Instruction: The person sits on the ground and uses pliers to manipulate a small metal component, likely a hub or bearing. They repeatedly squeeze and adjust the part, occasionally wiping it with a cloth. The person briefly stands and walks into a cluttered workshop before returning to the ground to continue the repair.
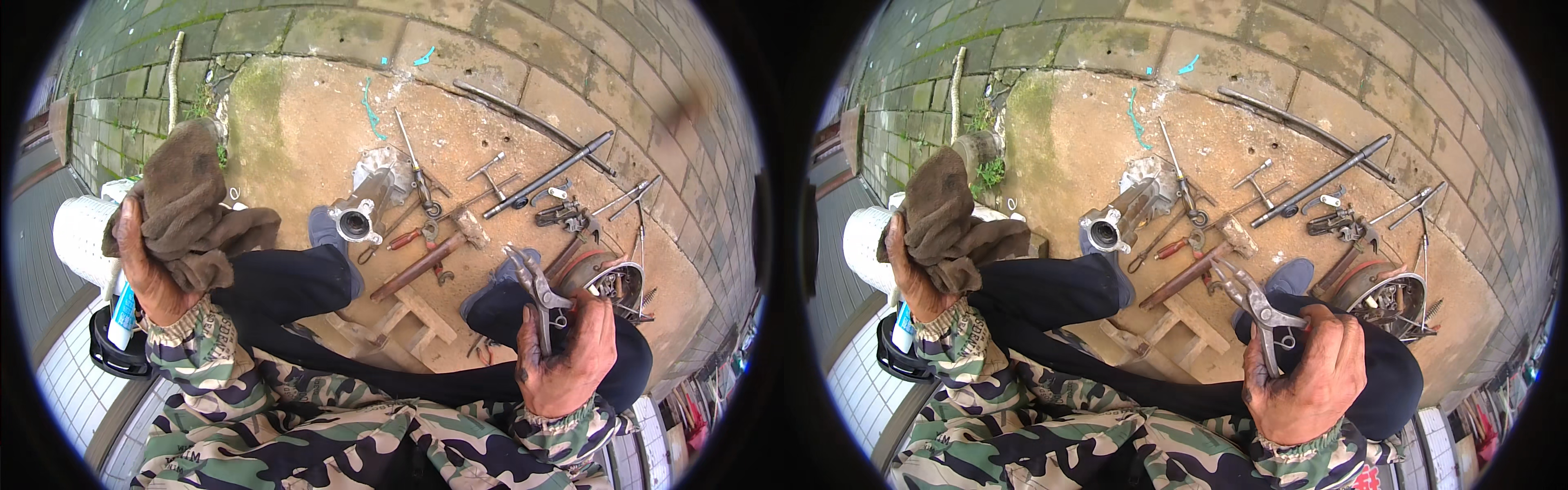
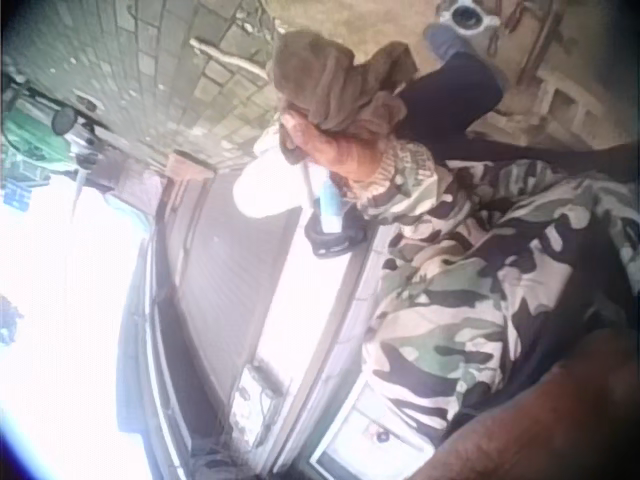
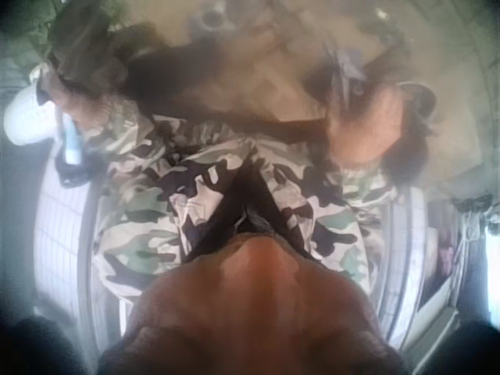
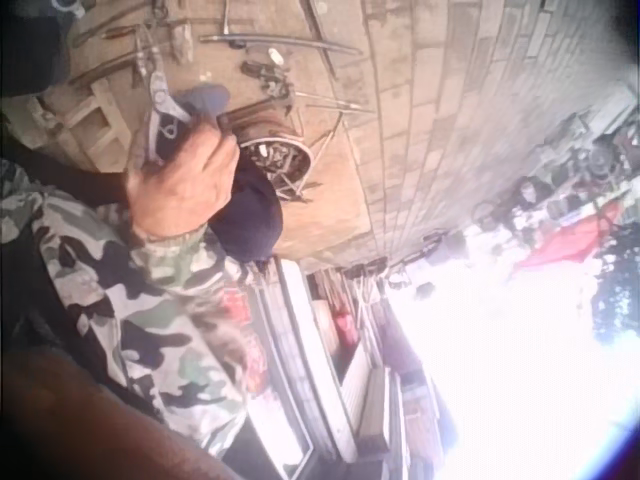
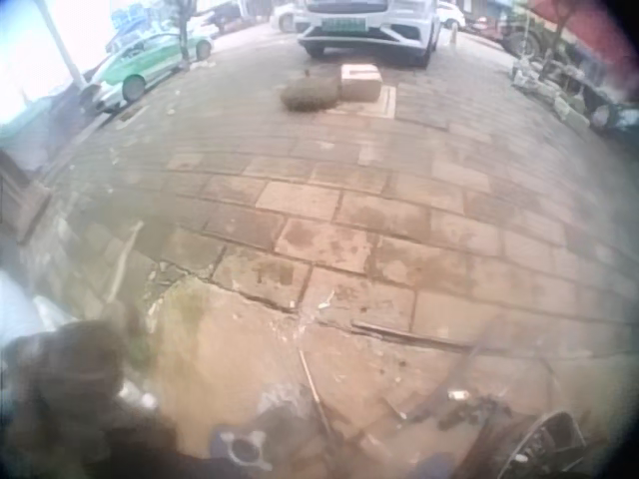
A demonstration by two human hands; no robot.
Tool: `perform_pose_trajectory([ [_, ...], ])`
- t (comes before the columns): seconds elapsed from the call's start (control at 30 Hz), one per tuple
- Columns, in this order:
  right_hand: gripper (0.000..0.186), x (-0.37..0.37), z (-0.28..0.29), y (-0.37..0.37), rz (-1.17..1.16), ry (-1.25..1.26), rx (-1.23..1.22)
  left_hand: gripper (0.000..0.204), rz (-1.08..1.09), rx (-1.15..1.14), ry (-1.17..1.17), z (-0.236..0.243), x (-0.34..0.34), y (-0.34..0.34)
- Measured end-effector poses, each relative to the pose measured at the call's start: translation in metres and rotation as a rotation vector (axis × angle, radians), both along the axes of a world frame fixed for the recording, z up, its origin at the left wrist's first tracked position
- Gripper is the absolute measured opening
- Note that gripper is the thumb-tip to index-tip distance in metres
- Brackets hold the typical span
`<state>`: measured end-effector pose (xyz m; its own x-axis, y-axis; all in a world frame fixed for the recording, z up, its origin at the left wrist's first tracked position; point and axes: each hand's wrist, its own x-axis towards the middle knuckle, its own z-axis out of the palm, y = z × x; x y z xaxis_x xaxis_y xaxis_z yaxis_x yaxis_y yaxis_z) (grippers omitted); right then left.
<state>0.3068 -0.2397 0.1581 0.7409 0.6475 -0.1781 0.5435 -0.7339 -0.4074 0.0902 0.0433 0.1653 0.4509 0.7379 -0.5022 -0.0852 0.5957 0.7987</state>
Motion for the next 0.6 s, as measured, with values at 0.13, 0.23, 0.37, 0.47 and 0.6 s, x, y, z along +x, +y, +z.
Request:
perform_pose_trajectory([
  [0.13,0.045,-0.027,0.023,-0.006,-0.012,-0.081,0.074,0.064,0.055,0.208,0.157,-0.008,-0.021,-0.014],
  [0.23,0.04,-0.053,0.035,-0.025,0.016,-0.165,0.171,0.036,0.204,0.437,0.163,-0.027,-0.045,-0.003],
  [0.37,0.037,-0.088,0.047,-0.04,-0.021,-0.297,0.212,0.034,-0.096,0.479,0.357,-0.041,-0.062,-0.025],
  [0.47,0.041,-0.097,0.032,-0.037,-0.018,-0.317,0.19,0.026,-0.555,0.503,0.372,-0.044,-0.044,-0.068],
  [0.6,0.045,-0.097,0.009,-0.034,-0.001,-0.331,0.227,0.029,-0.786,0.596,0.447,-0.144,-0.011,-0.132],
])
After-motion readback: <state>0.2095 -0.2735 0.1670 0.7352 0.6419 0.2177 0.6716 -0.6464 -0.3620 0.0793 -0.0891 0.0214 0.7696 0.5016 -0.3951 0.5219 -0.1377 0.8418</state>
